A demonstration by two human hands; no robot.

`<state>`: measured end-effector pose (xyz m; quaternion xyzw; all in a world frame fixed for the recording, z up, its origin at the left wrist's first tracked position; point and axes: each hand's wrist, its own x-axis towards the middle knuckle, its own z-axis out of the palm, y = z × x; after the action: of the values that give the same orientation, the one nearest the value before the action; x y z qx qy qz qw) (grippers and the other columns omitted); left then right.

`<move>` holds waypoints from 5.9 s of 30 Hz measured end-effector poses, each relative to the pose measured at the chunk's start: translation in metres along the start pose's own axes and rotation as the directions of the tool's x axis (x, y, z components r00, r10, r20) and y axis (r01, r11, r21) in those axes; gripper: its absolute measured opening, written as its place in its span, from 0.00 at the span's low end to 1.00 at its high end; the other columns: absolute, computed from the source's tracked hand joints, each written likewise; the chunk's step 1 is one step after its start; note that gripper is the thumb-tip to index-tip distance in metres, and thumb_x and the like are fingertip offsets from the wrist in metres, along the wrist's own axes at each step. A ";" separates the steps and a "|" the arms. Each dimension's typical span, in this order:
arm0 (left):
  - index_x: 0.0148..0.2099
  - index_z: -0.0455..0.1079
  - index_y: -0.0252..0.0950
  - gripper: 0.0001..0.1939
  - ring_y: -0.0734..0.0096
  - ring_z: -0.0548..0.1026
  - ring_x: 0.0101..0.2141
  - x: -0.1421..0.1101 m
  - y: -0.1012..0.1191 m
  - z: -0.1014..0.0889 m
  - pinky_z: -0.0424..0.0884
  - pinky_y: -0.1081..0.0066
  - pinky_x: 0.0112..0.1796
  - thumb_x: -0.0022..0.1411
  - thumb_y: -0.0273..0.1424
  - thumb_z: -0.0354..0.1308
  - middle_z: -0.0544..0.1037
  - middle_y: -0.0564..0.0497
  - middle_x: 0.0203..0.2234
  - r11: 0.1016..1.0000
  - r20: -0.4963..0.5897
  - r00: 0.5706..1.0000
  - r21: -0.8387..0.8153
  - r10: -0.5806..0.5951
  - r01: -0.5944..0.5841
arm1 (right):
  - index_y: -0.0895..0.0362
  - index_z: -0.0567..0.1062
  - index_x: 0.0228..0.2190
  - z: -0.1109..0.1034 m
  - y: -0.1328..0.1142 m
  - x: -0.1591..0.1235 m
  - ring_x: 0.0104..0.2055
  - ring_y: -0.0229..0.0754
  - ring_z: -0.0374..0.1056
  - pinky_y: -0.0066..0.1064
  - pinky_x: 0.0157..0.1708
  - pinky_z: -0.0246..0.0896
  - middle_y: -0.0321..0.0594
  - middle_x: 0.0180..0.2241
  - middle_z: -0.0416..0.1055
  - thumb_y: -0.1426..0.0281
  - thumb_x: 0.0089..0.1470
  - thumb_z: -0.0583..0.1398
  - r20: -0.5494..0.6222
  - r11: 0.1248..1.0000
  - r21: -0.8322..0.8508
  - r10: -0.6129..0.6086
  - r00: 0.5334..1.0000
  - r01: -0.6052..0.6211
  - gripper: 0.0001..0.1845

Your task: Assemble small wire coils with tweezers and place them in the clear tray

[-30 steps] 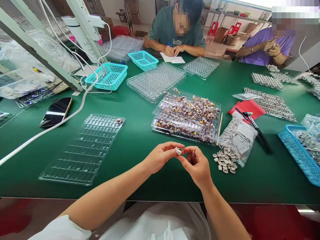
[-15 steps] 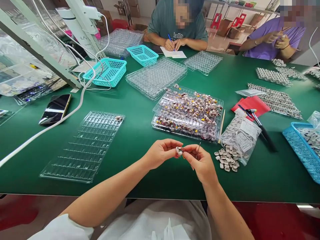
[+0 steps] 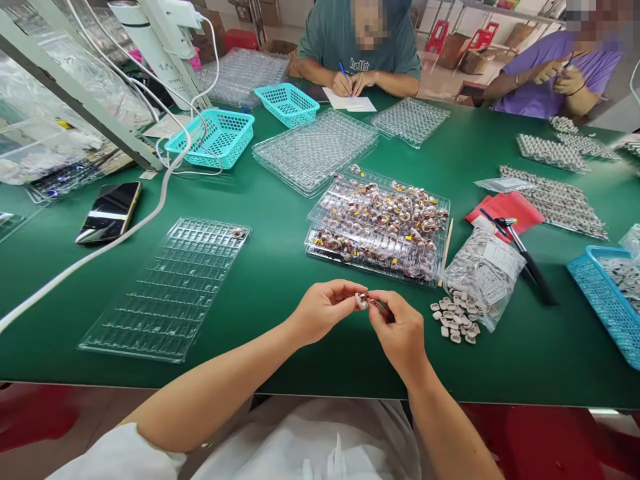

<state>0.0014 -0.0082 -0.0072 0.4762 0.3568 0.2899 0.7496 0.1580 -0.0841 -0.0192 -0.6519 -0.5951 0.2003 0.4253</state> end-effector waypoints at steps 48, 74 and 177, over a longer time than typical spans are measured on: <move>0.37 0.70 0.31 0.12 0.76 0.75 0.24 0.003 -0.001 -0.006 0.73 0.74 0.30 0.57 0.35 0.64 0.77 0.52 0.24 0.991 0.150 0.980 0.047 -0.133 0.128 | 0.54 0.72 0.34 -0.006 -0.006 0.000 0.24 0.33 0.57 0.25 0.23 0.53 0.34 0.29 0.68 0.74 0.55 0.59 0.159 0.979 0.194 0.035 0.987 -0.066 0.04; 0.34 0.69 0.33 0.10 0.76 0.75 0.21 0.016 0.003 -0.023 0.75 0.74 0.26 0.50 0.27 0.66 0.78 0.51 0.22 0.861 0.281 0.840 -0.079 -0.465 0.503 | 0.55 0.77 0.34 -0.008 -0.011 0.003 0.21 0.32 0.53 0.27 0.21 0.49 0.32 0.22 0.62 0.67 0.55 0.61 0.256 0.951 0.189 0.193 0.947 -0.245 0.06; 0.35 0.78 0.28 0.14 0.70 0.79 0.28 0.011 0.010 -0.023 0.76 0.67 0.38 0.49 0.33 0.72 0.80 0.46 0.24 0.891 0.202 0.912 -0.221 -0.357 0.397 | 0.55 0.70 0.46 -0.002 0.002 0.001 0.35 0.40 0.71 0.28 0.34 0.67 0.43 0.37 0.75 0.81 0.56 0.57 0.100 0.769 -0.358 -0.533 0.840 0.530 0.17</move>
<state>-0.0114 0.0156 -0.0075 0.3177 0.3422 0.1441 0.8725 0.1614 -0.0833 -0.0192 -0.5259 -0.7801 -0.0468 0.3355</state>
